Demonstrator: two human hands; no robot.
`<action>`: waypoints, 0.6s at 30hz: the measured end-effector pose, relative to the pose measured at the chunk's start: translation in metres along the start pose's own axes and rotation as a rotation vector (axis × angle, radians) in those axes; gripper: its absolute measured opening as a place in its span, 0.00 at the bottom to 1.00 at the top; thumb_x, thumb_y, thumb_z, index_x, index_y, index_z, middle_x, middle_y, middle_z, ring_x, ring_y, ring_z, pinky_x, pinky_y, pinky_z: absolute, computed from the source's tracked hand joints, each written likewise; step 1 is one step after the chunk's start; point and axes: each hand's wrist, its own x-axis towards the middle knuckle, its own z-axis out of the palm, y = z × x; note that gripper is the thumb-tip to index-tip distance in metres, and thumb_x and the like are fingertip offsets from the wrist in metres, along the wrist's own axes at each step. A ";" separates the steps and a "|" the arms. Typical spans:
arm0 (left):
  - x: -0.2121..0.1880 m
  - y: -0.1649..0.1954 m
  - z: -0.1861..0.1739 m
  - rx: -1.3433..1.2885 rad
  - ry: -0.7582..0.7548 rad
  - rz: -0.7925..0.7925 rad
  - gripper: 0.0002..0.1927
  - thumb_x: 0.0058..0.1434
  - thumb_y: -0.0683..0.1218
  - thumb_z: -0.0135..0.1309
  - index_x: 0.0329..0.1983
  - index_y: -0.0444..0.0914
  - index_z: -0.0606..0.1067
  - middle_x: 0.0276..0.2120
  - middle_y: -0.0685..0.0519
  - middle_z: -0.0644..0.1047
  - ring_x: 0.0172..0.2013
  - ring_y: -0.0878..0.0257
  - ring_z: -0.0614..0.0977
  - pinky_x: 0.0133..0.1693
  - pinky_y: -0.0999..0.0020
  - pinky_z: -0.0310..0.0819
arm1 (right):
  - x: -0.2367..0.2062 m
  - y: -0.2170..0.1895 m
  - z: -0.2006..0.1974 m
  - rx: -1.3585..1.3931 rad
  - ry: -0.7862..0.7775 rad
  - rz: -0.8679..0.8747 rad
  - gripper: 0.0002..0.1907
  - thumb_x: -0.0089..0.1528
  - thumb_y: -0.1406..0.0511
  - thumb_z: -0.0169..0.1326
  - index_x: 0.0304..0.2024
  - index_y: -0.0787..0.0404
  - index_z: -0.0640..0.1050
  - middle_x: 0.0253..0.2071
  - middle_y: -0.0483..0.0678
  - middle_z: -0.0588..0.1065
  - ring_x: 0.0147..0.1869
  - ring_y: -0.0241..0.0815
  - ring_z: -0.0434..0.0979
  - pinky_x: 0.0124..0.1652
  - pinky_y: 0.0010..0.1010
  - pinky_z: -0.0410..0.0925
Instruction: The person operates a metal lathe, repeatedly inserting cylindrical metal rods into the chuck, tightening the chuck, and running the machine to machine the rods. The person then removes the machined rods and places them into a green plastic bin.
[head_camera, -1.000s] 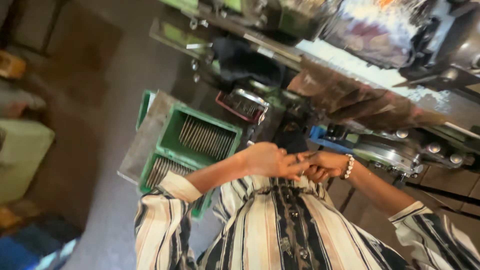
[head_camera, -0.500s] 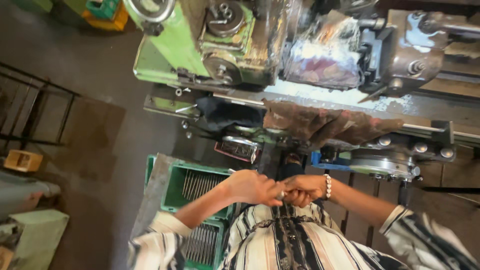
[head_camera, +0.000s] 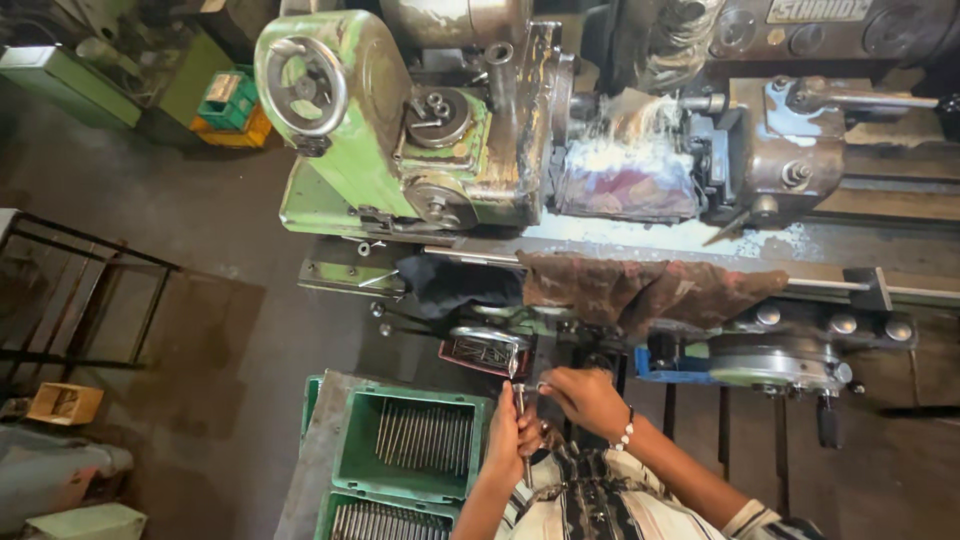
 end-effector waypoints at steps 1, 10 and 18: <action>0.002 0.001 -0.001 0.006 0.001 -0.032 0.34 0.71 0.71 0.35 0.18 0.44 0.59 0.11 0.60 0.53 0.10 0.70 0.52 0.14 0.72 0.40 | 0.001 -0.001 -0.005 -0.009 -0.011 -0.008 0.07 0.60 0.64 0.61 0.36 0.59 0.78 0.28 0.51 0.77 0.29 0.53 0.79 0.28 0.41 0.69; 0.049 0.013 0.051 0.005 0.028 0.023 0.28 0.71 0.66 0.40 0.23 0.44 0.63 0.15 0.60 0.57 0.12 0.70 0.54 0.14 0.73 0.41 | 0.014 0.038 -0.044 0.001 0.062 -0.019 0.08 0.59 0.66 0.61 0.40 0.62 0.77 0.28 0.51 0.75 0.30 0.54 0.78 0.30 0.40 0.70; 0.085 0.057 0.107 0.030 -0.057 -0.179 0.23 0.67 0.65 0.43 0.38 0.43 0.73 0.15 0.61 0.57 0.11 0.73 0.54 0.13 0.76 0.41 | 0.041 0.089 -0.085 -0.092 -0.060 -0.001 0.10 0.59 0.64 0.62 0.37 0.61 0.74 0.26 0.52 0.75 0.30 0.55 0.78 0.29 0.43 0.69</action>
